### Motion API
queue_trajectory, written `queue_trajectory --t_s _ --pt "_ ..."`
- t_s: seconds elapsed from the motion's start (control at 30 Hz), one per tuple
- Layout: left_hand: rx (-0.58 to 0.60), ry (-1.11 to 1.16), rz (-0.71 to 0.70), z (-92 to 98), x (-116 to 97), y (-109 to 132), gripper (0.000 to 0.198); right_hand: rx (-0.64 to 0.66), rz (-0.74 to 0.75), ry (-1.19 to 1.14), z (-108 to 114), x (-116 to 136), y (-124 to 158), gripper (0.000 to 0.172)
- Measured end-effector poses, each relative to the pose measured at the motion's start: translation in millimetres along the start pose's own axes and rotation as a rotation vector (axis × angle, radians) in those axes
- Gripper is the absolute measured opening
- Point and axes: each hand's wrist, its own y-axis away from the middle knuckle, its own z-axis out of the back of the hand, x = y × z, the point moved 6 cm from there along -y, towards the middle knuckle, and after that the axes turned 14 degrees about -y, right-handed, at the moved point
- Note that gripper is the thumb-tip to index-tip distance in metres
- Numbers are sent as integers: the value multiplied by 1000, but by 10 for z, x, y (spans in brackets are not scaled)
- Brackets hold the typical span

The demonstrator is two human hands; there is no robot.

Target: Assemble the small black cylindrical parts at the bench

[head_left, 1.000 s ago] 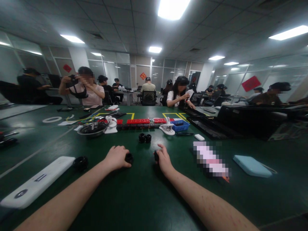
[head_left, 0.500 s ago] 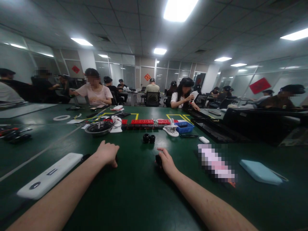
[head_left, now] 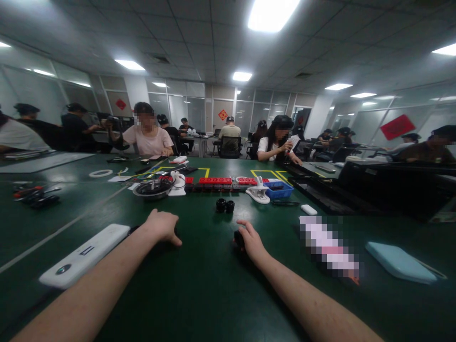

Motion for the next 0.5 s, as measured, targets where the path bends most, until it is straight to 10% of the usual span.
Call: queue_trajectory --t_s 0.5 --pt "42 21 45 -34 156 -12 54 5 -9 -19 -6 3 13 28"
